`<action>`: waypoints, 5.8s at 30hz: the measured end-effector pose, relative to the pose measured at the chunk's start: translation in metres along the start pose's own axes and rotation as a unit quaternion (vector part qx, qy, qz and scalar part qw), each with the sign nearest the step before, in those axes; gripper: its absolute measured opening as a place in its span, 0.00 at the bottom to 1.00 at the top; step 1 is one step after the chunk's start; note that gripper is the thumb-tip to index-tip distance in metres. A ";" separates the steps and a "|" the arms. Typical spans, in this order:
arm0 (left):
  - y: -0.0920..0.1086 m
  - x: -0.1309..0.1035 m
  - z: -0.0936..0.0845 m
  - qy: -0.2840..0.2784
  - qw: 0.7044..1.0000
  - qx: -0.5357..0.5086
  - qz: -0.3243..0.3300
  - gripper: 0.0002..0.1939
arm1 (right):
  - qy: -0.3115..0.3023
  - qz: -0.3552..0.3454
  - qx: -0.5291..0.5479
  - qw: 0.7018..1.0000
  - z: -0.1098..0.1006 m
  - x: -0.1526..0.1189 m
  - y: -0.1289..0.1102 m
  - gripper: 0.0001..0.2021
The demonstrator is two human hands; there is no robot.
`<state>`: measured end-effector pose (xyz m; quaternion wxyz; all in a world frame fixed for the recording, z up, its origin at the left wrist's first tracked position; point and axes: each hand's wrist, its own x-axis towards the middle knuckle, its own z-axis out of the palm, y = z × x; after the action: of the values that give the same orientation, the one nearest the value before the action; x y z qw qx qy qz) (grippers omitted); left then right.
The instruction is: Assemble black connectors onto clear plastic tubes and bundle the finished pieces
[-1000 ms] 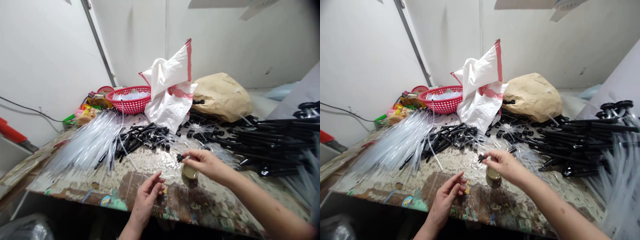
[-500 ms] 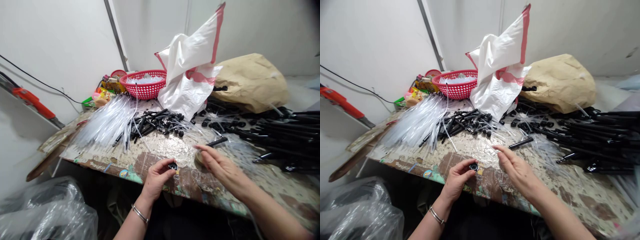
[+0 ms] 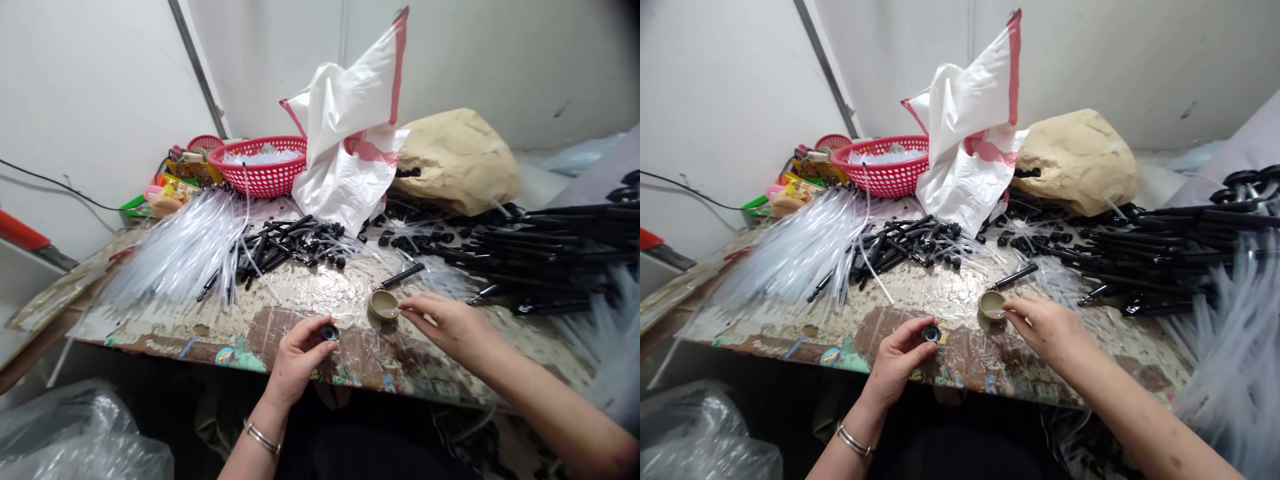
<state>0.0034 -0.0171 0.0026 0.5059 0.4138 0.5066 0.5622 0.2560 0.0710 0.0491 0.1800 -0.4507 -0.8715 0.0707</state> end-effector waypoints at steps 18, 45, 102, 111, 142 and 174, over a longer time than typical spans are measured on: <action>-0.001 -0.001 -0.003 -0.025 0.996 0.059 0.057 0.17 | -0.010 0.013 0.071 0.997 -0.014 0.009 -0.014 0.11; 0.000 -0.004 -0.003 -0.032 0.997 -0.069 -0.029 0.20 | -0.049 -0.061 0.172 0.982 0.006 0.015 -0.073 0.09; 0.005 -0.001 -0.001 0.001 0.968 -0.229 -0.105 0.15 | -0.088 -0.016 0.142 0.986 0.041 0.011 -0.096 0.13; 0.002 0.000 -0.001 0.003 0.973 -0.208 -0.101 0.14 | -0.110 -0.020 0.121 0.986 0.047 0.011 -0.098 0.14; 0.011 0.004 -0.006 0.115 0.945 -0.272 -0.143 0.20 | -0.042 0.202 0.099 0.973 -0.013 0.091 0.059 0.13; 0.000 0.004 -0.005 0.083 0.960 -0.234 -0.130 0.21 | 0.162 0.295 0.279 0.899 -0.040 0.174 0.120 0.03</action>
<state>-0.0021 -0.0138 0.0018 0.6140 0.1664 0.4507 0.6263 0.2705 0.2803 0.0956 0.4082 -0.6237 -0.6017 0.2868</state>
